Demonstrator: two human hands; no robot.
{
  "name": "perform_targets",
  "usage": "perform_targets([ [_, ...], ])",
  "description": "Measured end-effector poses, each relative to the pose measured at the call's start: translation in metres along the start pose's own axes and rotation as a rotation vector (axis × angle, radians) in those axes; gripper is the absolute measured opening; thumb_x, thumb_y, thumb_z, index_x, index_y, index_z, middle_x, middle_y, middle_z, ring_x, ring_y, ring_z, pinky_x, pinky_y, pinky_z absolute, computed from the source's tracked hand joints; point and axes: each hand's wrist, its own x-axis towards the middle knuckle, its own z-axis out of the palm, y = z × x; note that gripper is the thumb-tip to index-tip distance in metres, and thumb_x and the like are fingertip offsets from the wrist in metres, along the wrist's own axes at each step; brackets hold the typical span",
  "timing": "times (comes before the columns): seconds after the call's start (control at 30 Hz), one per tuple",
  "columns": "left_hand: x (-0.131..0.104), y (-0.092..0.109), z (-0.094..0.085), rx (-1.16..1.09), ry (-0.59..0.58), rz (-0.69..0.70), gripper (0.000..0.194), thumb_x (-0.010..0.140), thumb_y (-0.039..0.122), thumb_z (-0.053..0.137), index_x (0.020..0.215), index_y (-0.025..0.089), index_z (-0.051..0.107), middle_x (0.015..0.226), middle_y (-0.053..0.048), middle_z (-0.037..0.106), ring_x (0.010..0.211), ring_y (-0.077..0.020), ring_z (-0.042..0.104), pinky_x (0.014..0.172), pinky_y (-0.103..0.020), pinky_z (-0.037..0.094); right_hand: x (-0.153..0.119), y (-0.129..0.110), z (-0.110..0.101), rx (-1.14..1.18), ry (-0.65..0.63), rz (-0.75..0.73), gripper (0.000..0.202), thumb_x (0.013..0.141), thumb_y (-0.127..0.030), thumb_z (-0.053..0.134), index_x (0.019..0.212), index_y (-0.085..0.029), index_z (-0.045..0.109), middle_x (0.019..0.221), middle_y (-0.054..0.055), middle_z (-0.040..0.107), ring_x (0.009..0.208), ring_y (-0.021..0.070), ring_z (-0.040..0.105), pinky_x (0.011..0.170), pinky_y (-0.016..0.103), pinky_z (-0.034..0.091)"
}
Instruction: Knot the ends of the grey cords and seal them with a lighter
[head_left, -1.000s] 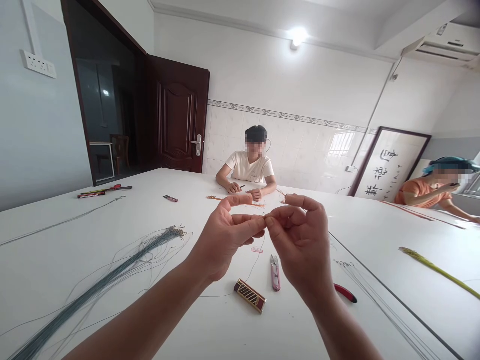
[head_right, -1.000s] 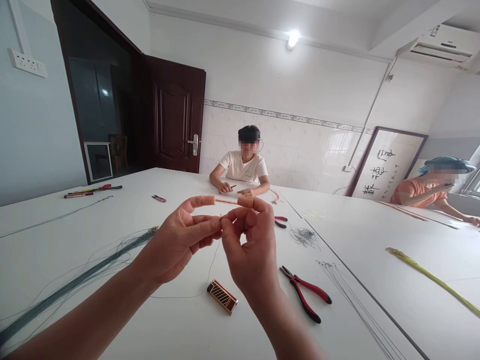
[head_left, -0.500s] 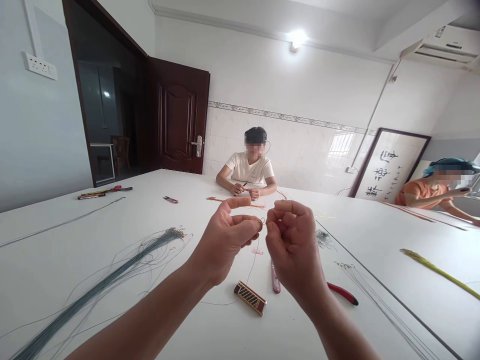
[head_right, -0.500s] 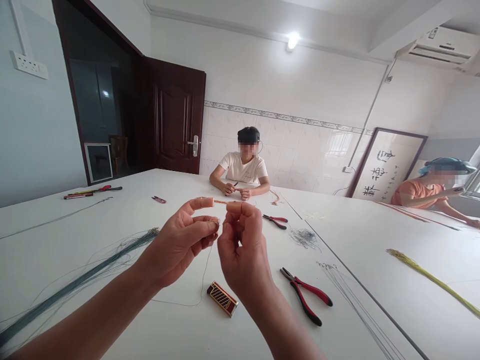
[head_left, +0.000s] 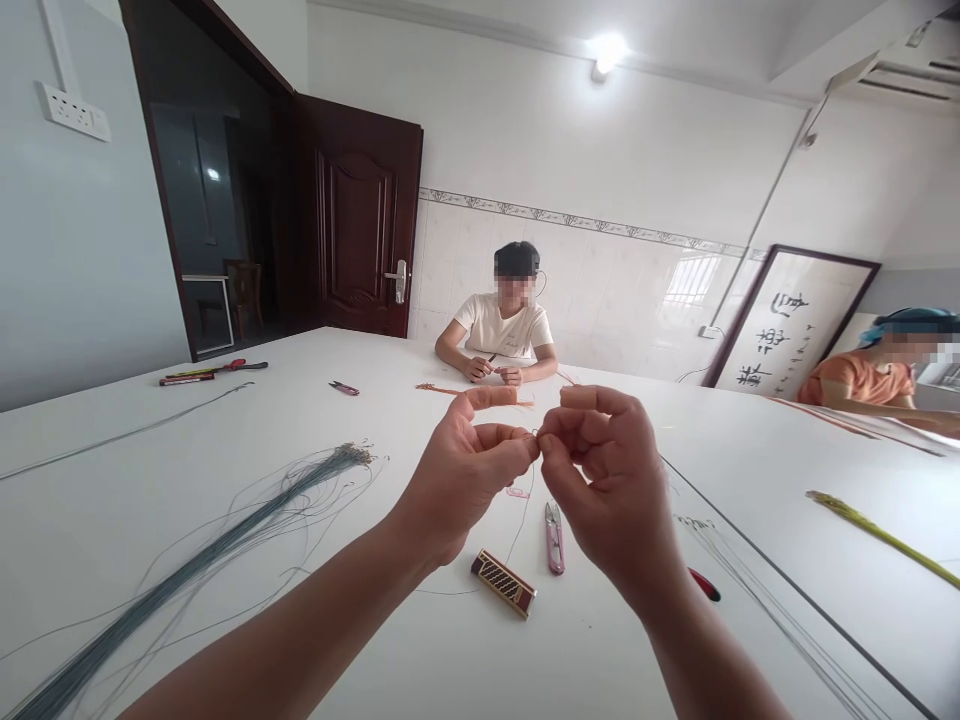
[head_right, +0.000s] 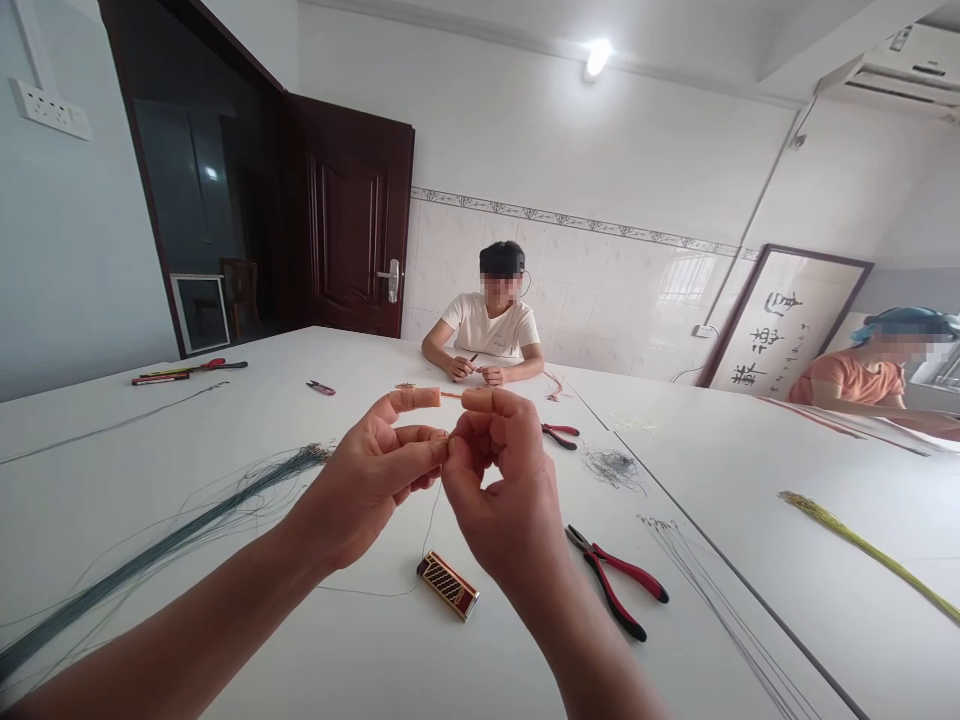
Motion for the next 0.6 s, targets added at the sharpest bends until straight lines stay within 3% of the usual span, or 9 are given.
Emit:
perform_targets([
  [0.17, 0.004, -0.001, 0.000, 0.031, 0.043, 0.053, 0.040, 0.074, 0.015, 0.065, 0.110, 0.022, 0.048, 0.062, 0.008, 0.056, 0.056, -0.0042, 0.041, 0.056, -0.018, 0.034, 0.003, 0.003, -0.006, -0.010, 0.036, 0.002, 0.032, 0.080, -0.010, 0.052, 0.107, -0.026, 0.044, 0.077, -0.003, 0.057, 0.066, 0.0126, 0.055, 0.053, 0.026, 0.046],
  [0.27, 0.006, -0.001, -0.001, 0.018, 0.075, 0.073, 0.039, 0.073, 0.013, 0.064, 0.108, 0.022, 0.049, 0.063, 0.007, 0.057, 0.056, -0.0041, 0.042, 0.056, -0.017, 0.035, 0.010, 0.014, -0.017, -0.115, 0.048, 0.103, 0.027, 0.081, -0.016, 0.055, 0.106, -0.026, 0.051, 0.083, -0.001, 0.060, 0.066, 0.0131, 0.056, 0.054, 0.027, 0.046],
  [0.43, 0.005, 0.001, -0.002, -0.021, 0.069, 0.114, 0.038, 0.072, 0.012, 0.064, 0.106, 0.022, 0.050, 0.065, 0.006, 0.060, 0.054, -0.0037, 0.043, 0.053, -0.016, 0.035, 0.019, 0.046, -0.028, -0.295, -0.076, 0.370, 0.010, 0.077, -0.019, 0.059, 0.086, -0.019, 0.063, 0.075, 0.002, 0.065, 0.064, 0.0158, 0.055, 0.063, 0.035, 0.044],
  [0.53, 0.003, 0.003, 0.000, -0.032, 0.069, 0.121, 0.040, 0.073, 0.012, 0.064, 0.108, 0.021, 0.048, 0.065, 0.007, 0.060, 0.053, -0.0032, 0.043, 0.053, -0.016, 0.035, 0.019, 0.054, -0.022, -0.210, -0.147, 0.401, 0.008, 0.076, -0.020, 0.060, 0.082, -0.016, 0.065, 0.071, 0.004, 0.066, 0.064, 0.0169, 0.057, 0.062, 0.035, 0.046],
  [0.6, 0.002, 0.003, 0.001, -0.038, 0.076, 0.115, 0.040, 0.074, 0.010, 0.063, 0.109, 0.021, 0.048, 0.065, 0.007, 0.059, 0.054, -0.0033, 0.043, 0.055, -0.016, 0.036, 0.016, 0.050, -0.016, -0.131, -0.161, 0.396, 0.014, 0.079, -0.024, 0.057, 0.090, -0.016, 0.063, 0.077, 0.005, 0.067, 0.068, 0.0167, 0.060, 0.061, 0.033, 0.049],
])
